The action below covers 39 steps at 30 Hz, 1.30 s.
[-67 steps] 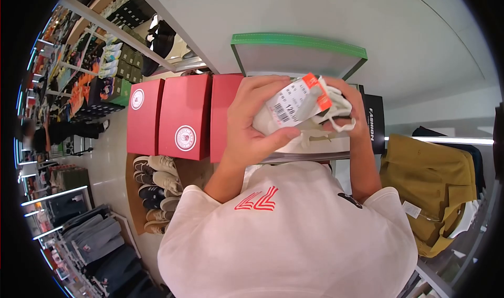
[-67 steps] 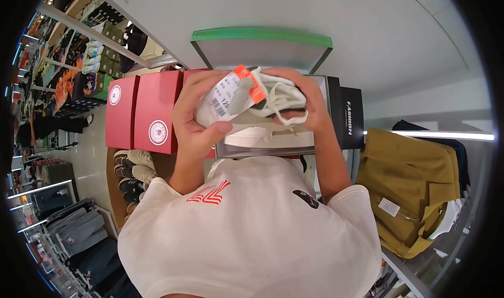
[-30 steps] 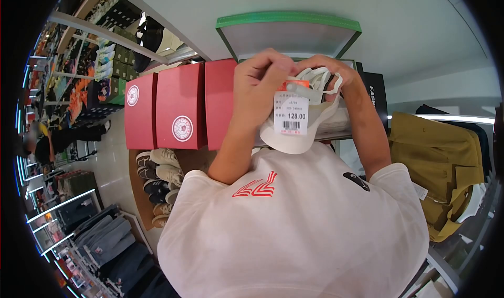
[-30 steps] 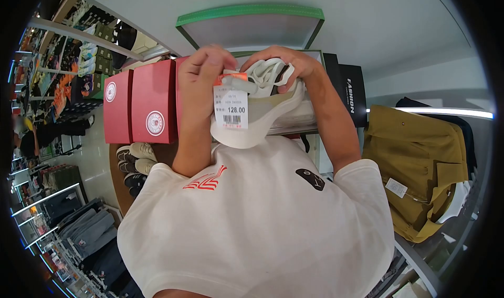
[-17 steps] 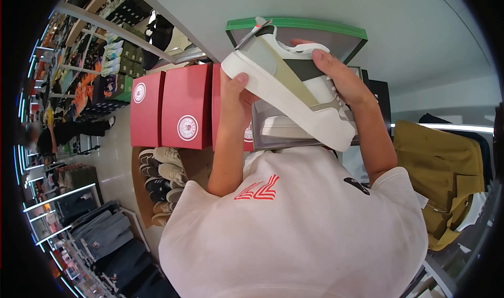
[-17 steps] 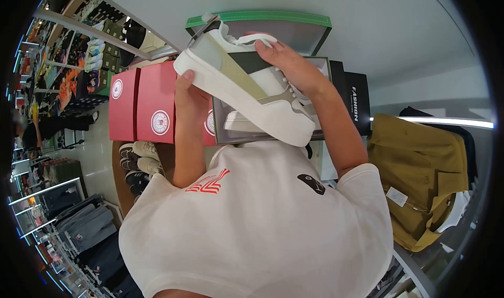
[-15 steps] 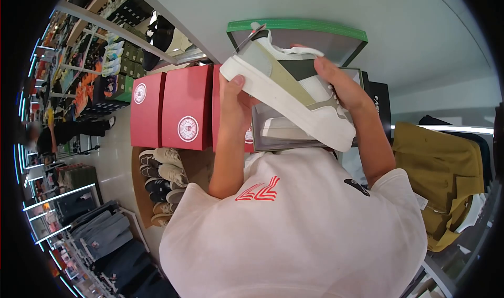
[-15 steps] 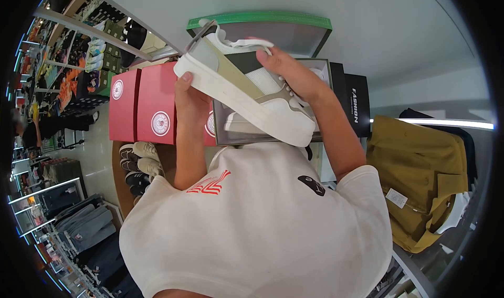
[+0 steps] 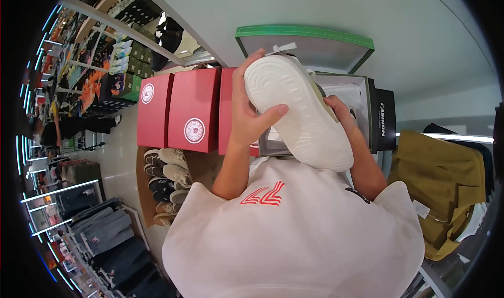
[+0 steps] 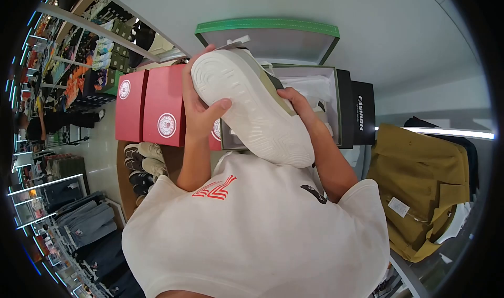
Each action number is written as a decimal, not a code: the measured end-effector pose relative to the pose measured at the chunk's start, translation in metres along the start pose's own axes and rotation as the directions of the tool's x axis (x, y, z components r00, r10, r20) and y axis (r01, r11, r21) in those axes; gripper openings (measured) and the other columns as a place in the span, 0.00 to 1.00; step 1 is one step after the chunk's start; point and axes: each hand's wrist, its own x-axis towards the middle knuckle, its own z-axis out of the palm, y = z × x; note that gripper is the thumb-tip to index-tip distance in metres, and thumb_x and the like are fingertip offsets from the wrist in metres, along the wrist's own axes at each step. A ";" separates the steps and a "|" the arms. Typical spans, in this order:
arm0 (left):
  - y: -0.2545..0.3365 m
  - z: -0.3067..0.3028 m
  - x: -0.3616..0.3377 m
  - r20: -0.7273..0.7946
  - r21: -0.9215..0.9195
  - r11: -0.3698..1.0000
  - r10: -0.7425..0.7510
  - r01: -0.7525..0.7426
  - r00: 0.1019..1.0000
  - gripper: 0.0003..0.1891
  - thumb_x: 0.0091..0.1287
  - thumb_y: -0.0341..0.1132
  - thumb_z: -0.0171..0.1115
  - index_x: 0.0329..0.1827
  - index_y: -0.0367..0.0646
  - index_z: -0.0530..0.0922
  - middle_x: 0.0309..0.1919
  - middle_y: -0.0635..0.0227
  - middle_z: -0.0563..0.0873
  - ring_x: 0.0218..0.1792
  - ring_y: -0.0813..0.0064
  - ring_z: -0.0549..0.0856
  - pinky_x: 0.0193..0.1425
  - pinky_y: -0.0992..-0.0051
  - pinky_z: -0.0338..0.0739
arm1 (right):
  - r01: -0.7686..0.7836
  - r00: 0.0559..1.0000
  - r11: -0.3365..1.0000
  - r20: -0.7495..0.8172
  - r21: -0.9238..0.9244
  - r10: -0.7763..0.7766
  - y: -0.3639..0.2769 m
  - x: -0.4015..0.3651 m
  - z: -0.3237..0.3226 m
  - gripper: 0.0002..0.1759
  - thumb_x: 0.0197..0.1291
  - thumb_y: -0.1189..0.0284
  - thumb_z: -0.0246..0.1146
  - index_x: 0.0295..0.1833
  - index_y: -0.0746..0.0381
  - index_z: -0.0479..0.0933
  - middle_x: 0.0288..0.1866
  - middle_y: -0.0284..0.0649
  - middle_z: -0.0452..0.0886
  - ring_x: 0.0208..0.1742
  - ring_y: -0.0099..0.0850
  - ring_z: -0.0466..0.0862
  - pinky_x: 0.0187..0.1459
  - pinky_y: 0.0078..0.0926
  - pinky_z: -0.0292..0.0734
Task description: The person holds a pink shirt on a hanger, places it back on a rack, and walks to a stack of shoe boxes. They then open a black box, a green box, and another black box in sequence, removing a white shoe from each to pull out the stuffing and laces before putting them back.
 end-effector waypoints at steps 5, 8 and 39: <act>0.000 0.004 0.008 0.085 0.069 0.995 -0.082 0.076 0.993 0.45 0.56 0.31 0.78 0.76 0.37 0.63 0.65 0.57 0.77 0.64 0.65 0.80 0.68 0.64 0.76 | 0.340 0.829 0.808 -0.252 -0.481 -0.499 -0.007 -0.007 0.028 0.38 0.65 0.50 0.63 0.74 0.63 0.71 0.69 0.49 0.78 0.64 0.41 0.81 0.64 0.37 0.77; -0.011 0.015 0.004 0.101 0.146 0.985 -0.102 0.087 0.990 0.37 0.62 0.27 0.73 0.74 0.33 0.66 0.62 0.56 0.81 0.62 0.67 0.82 0.66 0.68 0.77 | 0.600 0.693 0.460 0.138 -0.654 -0.708 -0.023 -0.007 0.027 0.41 0.65 0.51 0.66 0.77 0.64 0.67 0.73 0.46 0.73 0.72 0.42 0.74 0.71 0.38 0.69; -0.042 -0.012 -0.012 -0.391 -0.062 0.976 -0.214 0.207 0.895 0.32 0.53 0.21 0.62 0.66 0.35 0.71 0.55 0.57 0.82 0.55 0.67 0.84 0.63 0.68 0.79 | 0.229 0.968 0.556 0.127 -0.799 -0.216 -0.032 -0.030 0.010 0.61 0.57 0.44 0.75 0.86 0.57 0.50 0.75 0.51 0.71 0.72 0.38 0.74 0.72 0.37 0.68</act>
